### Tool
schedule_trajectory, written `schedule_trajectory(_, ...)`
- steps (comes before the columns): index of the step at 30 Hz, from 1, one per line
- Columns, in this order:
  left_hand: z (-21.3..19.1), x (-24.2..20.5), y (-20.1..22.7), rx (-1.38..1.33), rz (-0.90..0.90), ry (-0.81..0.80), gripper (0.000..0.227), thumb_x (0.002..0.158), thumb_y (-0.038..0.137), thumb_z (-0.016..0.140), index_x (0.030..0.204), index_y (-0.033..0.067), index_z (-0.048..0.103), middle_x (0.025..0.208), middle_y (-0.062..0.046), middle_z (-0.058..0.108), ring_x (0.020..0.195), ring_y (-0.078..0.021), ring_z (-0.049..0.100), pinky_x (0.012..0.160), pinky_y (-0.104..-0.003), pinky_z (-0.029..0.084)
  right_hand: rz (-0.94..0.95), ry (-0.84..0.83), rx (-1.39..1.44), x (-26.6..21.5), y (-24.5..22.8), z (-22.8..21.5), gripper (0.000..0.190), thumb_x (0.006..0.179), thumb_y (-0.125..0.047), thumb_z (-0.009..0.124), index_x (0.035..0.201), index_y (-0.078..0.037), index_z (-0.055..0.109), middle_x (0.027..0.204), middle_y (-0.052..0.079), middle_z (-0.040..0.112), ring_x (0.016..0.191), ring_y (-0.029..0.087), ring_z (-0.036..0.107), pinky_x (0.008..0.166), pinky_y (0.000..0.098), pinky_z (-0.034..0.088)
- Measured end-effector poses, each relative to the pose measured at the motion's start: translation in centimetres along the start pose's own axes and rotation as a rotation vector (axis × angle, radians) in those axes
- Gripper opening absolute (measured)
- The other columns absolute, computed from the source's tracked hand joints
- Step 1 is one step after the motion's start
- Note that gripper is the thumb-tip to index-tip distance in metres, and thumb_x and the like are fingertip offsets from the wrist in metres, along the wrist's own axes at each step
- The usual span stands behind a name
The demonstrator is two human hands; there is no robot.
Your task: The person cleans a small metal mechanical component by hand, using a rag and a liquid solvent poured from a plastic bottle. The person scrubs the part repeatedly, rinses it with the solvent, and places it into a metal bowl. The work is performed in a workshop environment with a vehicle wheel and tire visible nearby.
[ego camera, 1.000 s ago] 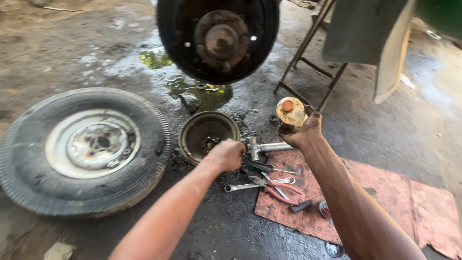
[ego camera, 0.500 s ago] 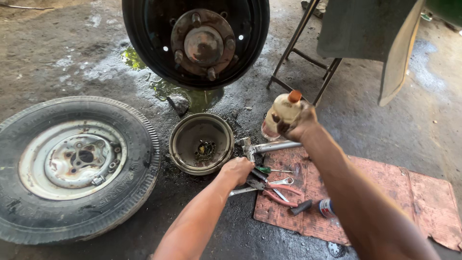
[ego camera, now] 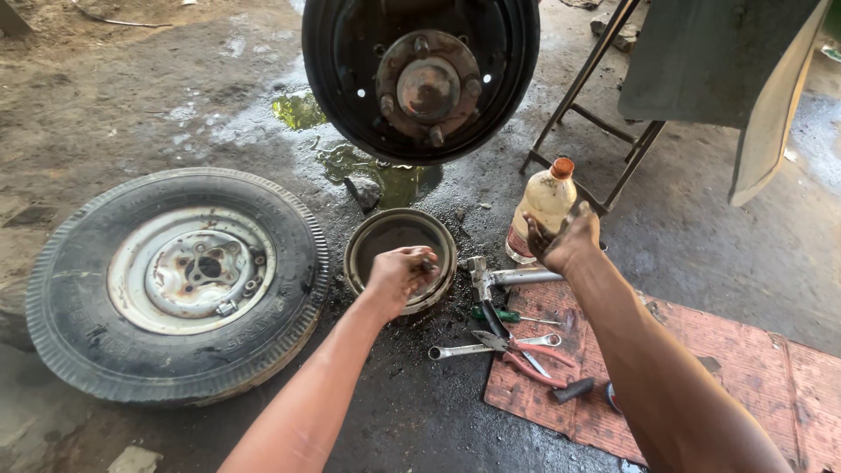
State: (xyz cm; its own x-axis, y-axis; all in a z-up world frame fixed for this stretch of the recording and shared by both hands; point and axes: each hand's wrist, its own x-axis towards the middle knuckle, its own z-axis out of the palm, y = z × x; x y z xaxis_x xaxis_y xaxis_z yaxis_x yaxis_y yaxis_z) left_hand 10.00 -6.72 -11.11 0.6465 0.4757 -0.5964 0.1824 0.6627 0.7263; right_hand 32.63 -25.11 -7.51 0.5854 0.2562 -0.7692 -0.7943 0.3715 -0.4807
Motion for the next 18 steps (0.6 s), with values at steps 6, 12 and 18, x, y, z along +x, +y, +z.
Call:
schedule_trajectory(6,-2.5,-0.7,-0.1,-0.278,-0.068,0.114,0.030,0.102,-0.001,0.036,0.126,0.0015,0.055,0.091,-0.012,0.066,0.077,-0.0165,0.065,0.068,-0.030,0.062,-0.317,0.122,-0.604,2.4,4.1,-5.7,0.040,0.104,-0.027,0.055,0.135,-0.004,0.063,0.091,0.015,0.068,0.061,0.015,0.055,0.046,0.0282,0.045)
schedule_trajectory(12,-3.4,-0.2,-1.1,-0.192,-0.092,0.155,0.025,0.104,0.007,0.041,0.115,0.0083,0.063,0.080,-0.005,0.058,0.066,-0.0118,0.049,0.055,-0.025,0.046,-0.455,-0.195,-2.030,2.5,7.6,-9.7,0.035,0.092,-0.025,0.073,0.127,-0.026,0.070,0.118,0.004,0.074,0.076,0.012,0.068,0.063,0.0300,0.056)
schedule_trajectory(18,-2.5,-1.0,-0.8,-0.165,-0.103,0.044,0.023,0.106,0.010,0.042,0.107,-0.0004,0.062,0.088,-0.009,0.062,0.078,-0.0170,0.063,0.065,-0.027,0.059,-0.464,-0.120,-2.345,0.5,9.5,-8.8,0.048,0.088,-0.029,0.077,0.134,-0.037,0.065,0.126,0.002,0.070,0.097,0.017,0.068,0.076,0.0326,0.058)
